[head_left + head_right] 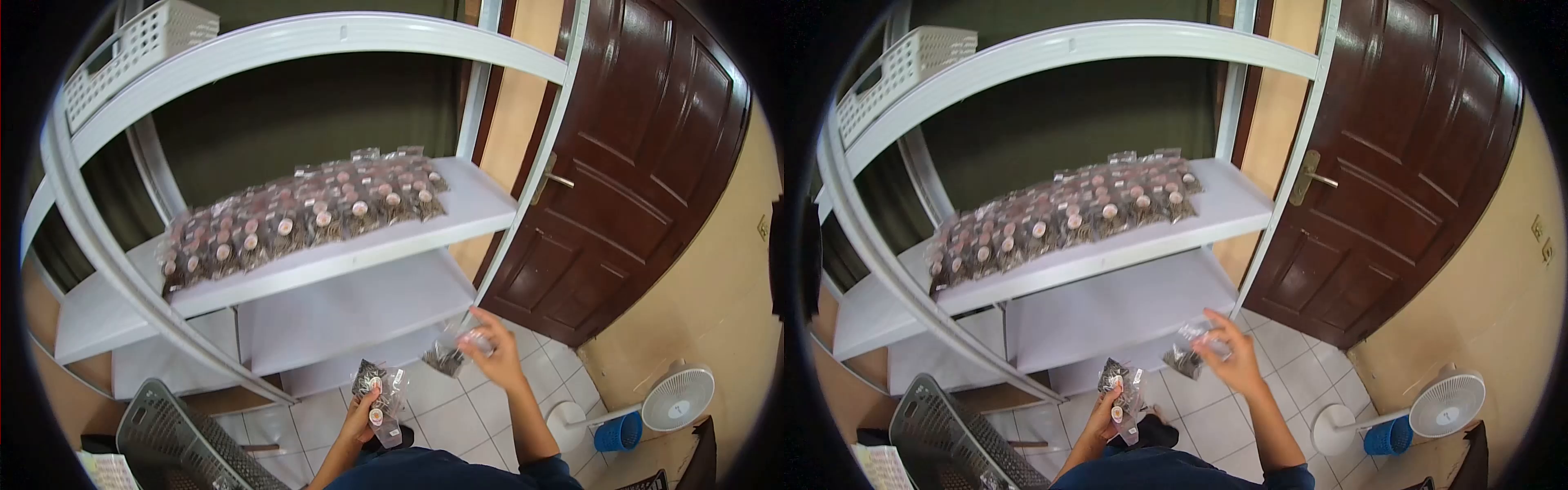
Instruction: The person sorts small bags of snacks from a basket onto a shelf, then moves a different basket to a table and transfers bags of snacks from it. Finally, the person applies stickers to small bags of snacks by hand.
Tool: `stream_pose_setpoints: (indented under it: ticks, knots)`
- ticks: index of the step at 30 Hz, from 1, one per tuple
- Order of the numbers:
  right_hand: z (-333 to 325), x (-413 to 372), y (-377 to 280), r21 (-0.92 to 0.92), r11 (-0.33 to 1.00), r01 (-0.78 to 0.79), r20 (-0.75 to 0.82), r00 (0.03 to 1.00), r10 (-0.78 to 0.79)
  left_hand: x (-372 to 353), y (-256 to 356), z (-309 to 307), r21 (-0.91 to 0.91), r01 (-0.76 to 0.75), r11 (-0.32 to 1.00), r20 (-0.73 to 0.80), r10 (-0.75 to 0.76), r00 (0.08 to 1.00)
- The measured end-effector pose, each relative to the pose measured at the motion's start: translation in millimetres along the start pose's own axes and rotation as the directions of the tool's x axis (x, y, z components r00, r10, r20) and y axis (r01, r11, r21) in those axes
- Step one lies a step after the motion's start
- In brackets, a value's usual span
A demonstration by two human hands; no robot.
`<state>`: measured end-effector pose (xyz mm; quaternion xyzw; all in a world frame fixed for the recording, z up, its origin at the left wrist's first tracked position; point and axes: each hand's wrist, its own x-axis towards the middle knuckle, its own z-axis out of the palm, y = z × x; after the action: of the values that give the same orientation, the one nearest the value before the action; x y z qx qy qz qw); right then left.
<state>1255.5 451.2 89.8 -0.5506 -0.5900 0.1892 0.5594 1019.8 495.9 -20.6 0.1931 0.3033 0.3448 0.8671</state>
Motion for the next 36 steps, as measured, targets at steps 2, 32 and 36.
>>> stream_pose_setpoints:
  ticks: [2, 32, 36]
  knots:
    - [-22.0, 48.4, 12.6, 0.122, 0.992, -0.007, -0.067, 0.998, 0.015, 26.0, 14.5, 17.1, 0.045, -0.016, 0.999, 0.002, 0.016, 1.0]
    - [-45.1, 342.8, 128.6, -0.089, 0.909, 0.408, -0.054, 0.909, -0.413, 195.1, 73.7, 192.8, 0.029, -0.688, 0.725, -0.186, 0.68, 0.709]
    - [-61.7, 339.2, 136.3, -0.298, 0.857, 0.421, -0.076, 0.884, -0.461, 202.3, 68.2, 196.6, 0.011, -0.645, 0.764, -0.151, 0.639, 0.754]
